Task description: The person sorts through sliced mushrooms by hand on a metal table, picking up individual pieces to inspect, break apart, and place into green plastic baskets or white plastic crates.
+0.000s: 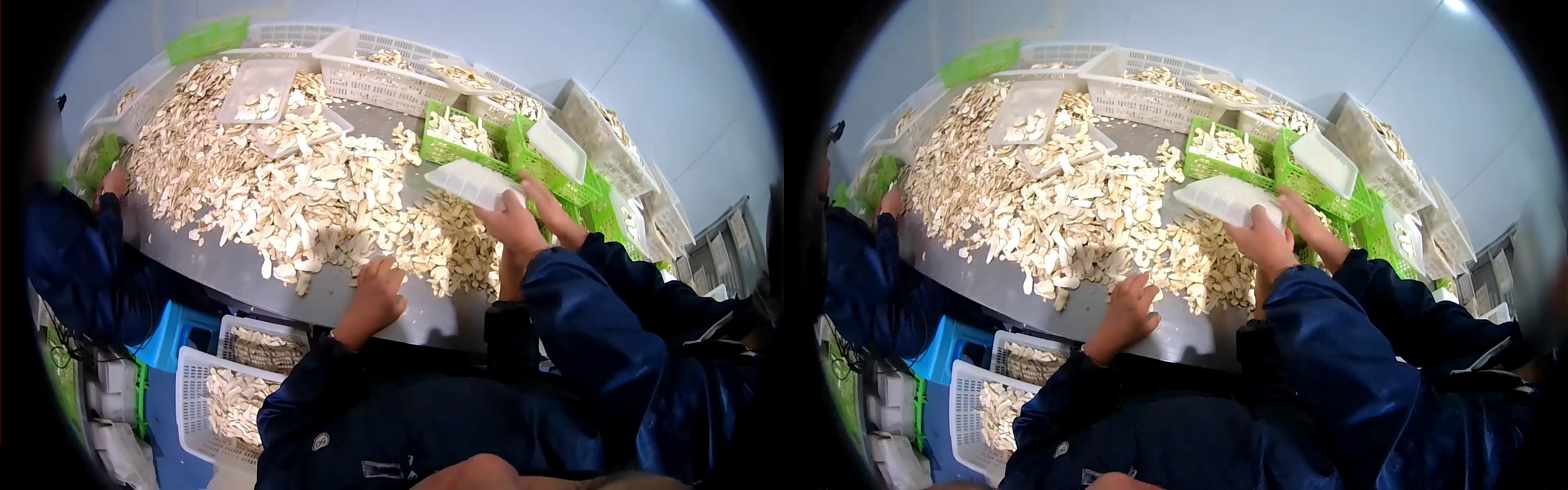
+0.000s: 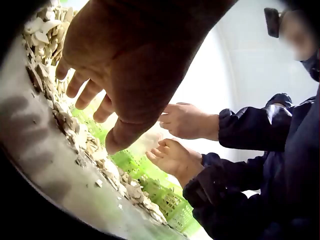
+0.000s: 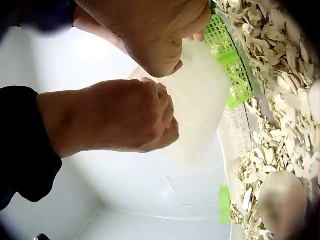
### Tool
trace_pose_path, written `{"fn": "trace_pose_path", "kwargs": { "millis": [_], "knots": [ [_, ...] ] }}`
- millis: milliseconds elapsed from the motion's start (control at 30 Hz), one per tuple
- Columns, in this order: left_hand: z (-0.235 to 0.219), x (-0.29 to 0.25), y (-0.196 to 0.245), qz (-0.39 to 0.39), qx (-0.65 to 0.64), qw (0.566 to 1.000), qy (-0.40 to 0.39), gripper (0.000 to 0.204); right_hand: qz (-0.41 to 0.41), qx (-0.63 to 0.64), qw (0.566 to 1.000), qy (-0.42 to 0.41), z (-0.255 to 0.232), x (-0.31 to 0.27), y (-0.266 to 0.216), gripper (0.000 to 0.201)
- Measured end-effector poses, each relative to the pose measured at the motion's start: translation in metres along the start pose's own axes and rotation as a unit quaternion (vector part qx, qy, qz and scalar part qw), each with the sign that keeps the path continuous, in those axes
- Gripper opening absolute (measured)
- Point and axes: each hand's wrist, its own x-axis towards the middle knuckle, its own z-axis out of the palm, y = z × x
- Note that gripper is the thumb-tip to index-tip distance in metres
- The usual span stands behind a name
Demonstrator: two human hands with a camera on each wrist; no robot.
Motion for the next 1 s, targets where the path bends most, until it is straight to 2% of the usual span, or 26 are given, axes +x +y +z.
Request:
{"fn": "trace_pose_path", "kwargs": {
  "millis": [67,100,200,367,467,567,667,700,767,867,1000],
  "knots": [
    [0.004,-0.005,0.002,0.012,-0.005,1.000,0.010,0.053,-0.018,0.022,0.994,0.102,0.036,0.027,0.058,0.049],
    [0.007,-0.007,0.001,0.020,-0.004,1.000,0.011,0.054,-0.028,0.031,0.987,0.153,0.044,0.025,0.050,0.052],
    [0.015,-0.010,0.006,0.049,-0.012,0.998,0.049,0.052,0.035,-0.101,0.987,0.118,0.026,0.008,0.023,0.049],
    [0.031,-0.017,0.013,0.056,-0.020,0.996,0.068,0.055,-0.007,-0.127,0.980,0.154,0.034,0.009,0.026,0.047],
    [0.037,-0.019,0.013,0.049,-0.007,0.997,0.058,0.056,0.028,-0.102,0.988,0.111,0.032,-0.002,0.012,0.040],
    [0.038,-0.018,0.015,0.056,-0.012,0.996,0.065,0.053,-0.004,-0.051,0.992,0.111,0.038,0.006,0.026,0.040],
    [0.035,-0.015,0.019,0.065,-0.016,0.995,0.069,0.050,-0.029,-0.061,0.994,0.091,0.038,0.008,0.027,0.039],
    [0.033,-0.013,0.021,0.067,-0.020,0.995,0.070,0.048,-0.106,-0.157,0.979,0.077,0.040,0.012,0.033,0.035],
    [0.033,-0.012,0.023,0.073,-0.028,0.994,0.074,0.046,-0.179,-0.226,0.956,0.059,0.044,0.018,0.045,0.036],
    [0.037,-0.012,0.021,0.071,-0.029,0.995,0.068,0.046,-0.083,-0.135,0.985,0.062,0.041,0.012,0.031,0.036],
    [0.044,-0.015,0.020,0.048,-0.026,0.997,0.046,0.045,-0.049,-0.115,0.990,0.059,0.049,0.008,0.016,0.037]
  ]
}}
